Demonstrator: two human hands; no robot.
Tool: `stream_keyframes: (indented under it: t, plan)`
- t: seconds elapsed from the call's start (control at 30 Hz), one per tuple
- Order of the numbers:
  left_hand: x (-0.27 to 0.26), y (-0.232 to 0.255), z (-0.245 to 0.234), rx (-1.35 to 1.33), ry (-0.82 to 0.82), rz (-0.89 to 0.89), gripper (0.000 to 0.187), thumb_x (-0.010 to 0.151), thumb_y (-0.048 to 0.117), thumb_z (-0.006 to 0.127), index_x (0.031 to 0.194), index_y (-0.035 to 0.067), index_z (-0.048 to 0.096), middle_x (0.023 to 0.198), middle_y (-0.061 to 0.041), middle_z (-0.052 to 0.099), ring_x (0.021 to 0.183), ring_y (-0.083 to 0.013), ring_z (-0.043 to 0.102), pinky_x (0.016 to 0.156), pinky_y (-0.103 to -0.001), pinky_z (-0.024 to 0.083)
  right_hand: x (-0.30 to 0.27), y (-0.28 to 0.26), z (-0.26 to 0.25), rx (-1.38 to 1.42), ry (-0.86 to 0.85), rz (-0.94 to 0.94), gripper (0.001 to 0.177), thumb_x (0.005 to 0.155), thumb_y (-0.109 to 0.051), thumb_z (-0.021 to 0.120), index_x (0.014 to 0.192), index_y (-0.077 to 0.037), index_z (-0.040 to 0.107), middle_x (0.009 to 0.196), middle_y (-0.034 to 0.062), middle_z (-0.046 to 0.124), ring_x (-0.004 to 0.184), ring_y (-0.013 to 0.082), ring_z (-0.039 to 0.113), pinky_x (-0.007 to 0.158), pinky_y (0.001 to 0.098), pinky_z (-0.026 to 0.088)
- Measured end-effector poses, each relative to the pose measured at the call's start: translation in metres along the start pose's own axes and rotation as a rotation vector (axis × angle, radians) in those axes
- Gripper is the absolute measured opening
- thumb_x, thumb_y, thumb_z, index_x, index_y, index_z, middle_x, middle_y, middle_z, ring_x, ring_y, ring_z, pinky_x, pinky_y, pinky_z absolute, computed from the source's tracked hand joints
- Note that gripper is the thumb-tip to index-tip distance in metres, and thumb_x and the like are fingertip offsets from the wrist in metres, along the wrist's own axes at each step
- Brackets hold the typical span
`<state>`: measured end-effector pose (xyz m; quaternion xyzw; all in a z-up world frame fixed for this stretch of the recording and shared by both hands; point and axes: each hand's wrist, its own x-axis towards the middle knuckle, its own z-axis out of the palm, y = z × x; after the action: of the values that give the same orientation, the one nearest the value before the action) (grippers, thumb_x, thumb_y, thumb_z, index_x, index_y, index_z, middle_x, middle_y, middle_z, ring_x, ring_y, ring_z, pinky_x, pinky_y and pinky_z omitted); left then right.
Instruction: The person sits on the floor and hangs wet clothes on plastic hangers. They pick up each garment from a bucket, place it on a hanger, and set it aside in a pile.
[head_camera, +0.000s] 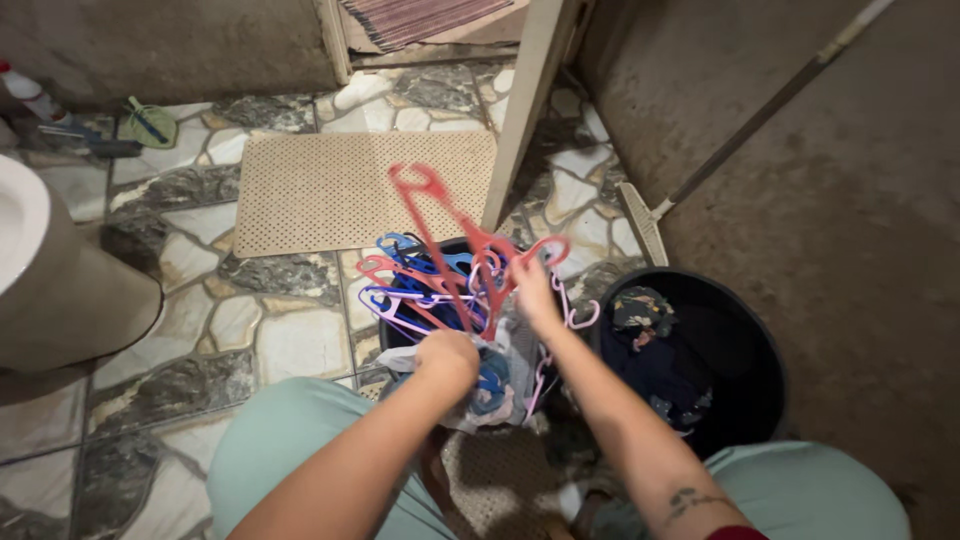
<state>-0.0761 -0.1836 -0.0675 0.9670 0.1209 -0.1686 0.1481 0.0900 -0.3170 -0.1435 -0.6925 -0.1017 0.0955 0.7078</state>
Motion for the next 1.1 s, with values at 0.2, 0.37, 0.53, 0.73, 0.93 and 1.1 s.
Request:
stream_keyframes:
  t: [0.2,0.37,0.53,0.73,0.93,1.1]
  plan:
    - [0.026,-0.012,-0.023,-0.061,0.319,0.020,0.039,0.094,0.037,0.063,0.099,-0.001,0.072,0.099,-0.022,0.070,0.107,-0.0435,0.063,0.081,-0.051,0.054,-0.020,-0.158,-0.058,0.530,-0.025,0.323,0.043,0.091,-0.057,0.054,0.093,-0.015,0.057,0.084,0.0011,0.059,0.072,0.0180,0.059,0.064,0.0453,0.056]
    - [0.043,-0.027,-0.092,-0.507,0.563,0.103,0.032,0.092,0.031,0.063,0.105,0.004,0.075,0.095,-0.023,0.072,0.092,-0.0430,0.066,0.077,-0.049,0.053,-0.058,-0.230,-0.104,0.472,-0.300,0.138,0.026,0.085,-0.005,0.066,0.109,-0.006,0.054,0.134,0.0067,0.062,0.117,0.0262,0.068,0.093,0.0390,0.054]
    - [0.035,-0.034,-0.136,-1.082,0.538,0.160,0.034,0.099,0.033,0.058,0.105,0.001,0.071,0.091,-0.021,0.076,0.085,-0.0389,0.070,0.075,-0.046,0.053,-0.093,-0.249,-0.135,-0.120,-0.337,-0.175,0.060,0.089,0.005,0.055,0.146,-0.008,0.043,0.150,0.0072,0.049,0.131,0.0219,0.059,0.101,0.0308,0.046]
    - [0.017,-0.033,-0.156,-0.780,0.659,0.179,0.029,0.099,0.030,0.058,0.106,0.003,0.068,0.093,-0.022,0.071,0.087,-0.0409,0.069,0.076,-0.047,0.051,-0.104,-0.250,-0.162,-0.143,-0.147,-0.253,0.031,0.101,0.000,0.061,0.131,0.003,0.065,0.114,0.0125,0.069,0.092,0.0161,0.066,0.079,0.0278,0.053]
    - [-0.012,-0.014,-0.168,-0.512,0.676,0.338,0.020,0.097,0.023,0.059,0.106,0.007,0.067,0.103,-0.019,0.068,0.091,-0.0421,0.066,0.077,-0.050,0.051,-0.105,-0.242,-0.159,-0.039,-0.164,-0.157,0.022,0.097,-0.002,0.064,0.118,0.002,0.070,0.103,0.0083,0.074,0.067,0.0112,0.063,0.061,0.0263,0.054]
    - [-0.047,0.017,-0.184,-0.226,0.732,0.384,0.026,0.088,0.017,0.061,0.113,0.015,0.068,0.103,-0.013,0.064,0.086,-0.0391,0.065,0.073,-0.051,0.052,-0.107,-0.245,-0.147,0.020,-0.169,-0.114,0.024,0.097,-0.006,0.066,0.119,0.003,0.068,0.103,0.0079,0.075,0.063,0.0107,0.062,0.056,0.0237,0.049]
